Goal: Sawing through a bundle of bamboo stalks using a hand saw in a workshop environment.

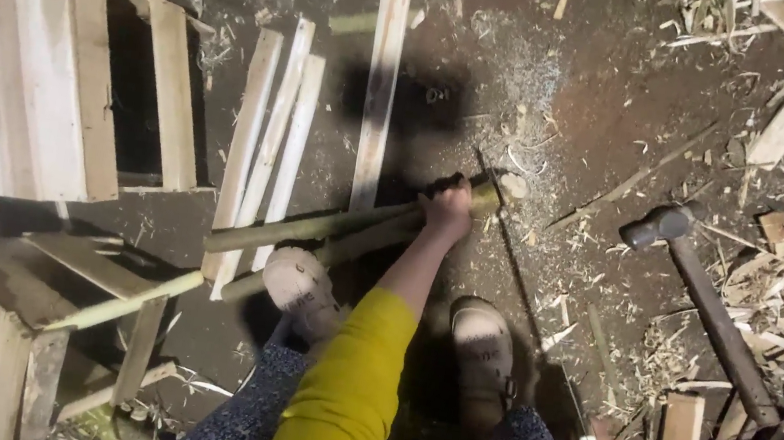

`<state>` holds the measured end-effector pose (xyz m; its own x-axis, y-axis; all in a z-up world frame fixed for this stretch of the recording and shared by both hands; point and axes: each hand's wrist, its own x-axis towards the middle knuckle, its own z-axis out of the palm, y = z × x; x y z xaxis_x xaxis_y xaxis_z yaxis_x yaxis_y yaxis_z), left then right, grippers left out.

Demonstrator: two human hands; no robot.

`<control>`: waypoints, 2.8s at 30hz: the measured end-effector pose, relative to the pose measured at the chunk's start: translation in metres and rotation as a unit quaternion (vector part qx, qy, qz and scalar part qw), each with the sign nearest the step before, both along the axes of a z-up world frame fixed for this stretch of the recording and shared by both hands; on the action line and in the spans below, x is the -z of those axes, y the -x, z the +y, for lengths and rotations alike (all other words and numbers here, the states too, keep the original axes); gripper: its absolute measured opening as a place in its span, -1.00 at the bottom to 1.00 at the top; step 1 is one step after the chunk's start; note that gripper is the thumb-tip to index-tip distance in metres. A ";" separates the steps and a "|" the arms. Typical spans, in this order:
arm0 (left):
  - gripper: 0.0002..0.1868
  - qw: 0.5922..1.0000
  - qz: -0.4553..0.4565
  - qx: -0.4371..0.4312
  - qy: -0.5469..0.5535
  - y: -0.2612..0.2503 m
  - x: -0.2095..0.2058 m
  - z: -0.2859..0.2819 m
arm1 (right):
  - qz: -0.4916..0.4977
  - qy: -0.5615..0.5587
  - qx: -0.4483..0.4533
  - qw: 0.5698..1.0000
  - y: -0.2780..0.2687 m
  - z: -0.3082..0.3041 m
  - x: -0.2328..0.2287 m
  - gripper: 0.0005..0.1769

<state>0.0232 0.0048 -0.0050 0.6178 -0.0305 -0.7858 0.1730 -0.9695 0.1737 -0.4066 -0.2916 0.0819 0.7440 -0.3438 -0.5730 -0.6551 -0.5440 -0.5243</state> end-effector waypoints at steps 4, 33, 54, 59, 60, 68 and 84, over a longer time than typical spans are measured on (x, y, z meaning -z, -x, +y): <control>-0.30 0.999 -0.001 0.033 -0.032 -0.001 0.018 0.001 | 0.034 0.071 -0.041 0.996 -0.027 -0.002 0.030 -0.32; -0.27 0.998 0.030 -0.020 0.041 -0.004 0.005 0.010 | -0.032 0.033 -0.061 0.997 -0.219 0.072 0.095 -0.48; -0.47 0.996 -0.082 0.010 0.033 0.004 0.012 0.013 | -0.070 0.002 -0.177 0.982 -0.248 0.067 0.039 -0.32; -0.59 0.999 -0.013 -0.026 0.033 -0.004 -0.005 0.007 | -0.033 0.006 -0.123 0.992 -0.079 0.011 0.020 -0.29; -0.58 0.999 -0.013 -0.025 0.018 -0.004 -0.002 0.005 | 0.038 -0.011 -0.056 0.998 -0.043 0.001 0.015 -0.25; -0.49 0.994 -0.109 -0.008 0.026 -0.009 0.027 0.017 | -0.034 0.051 -0.033 0.998 -0.027 -0.019 0.039 -0.30; -0.29 0.989 -0.136 -0.010 0.057 0.009 0.003 0.008 | -0.076 -0.008 -0.033 0.997 0.032 -0.041 0.064 -0.33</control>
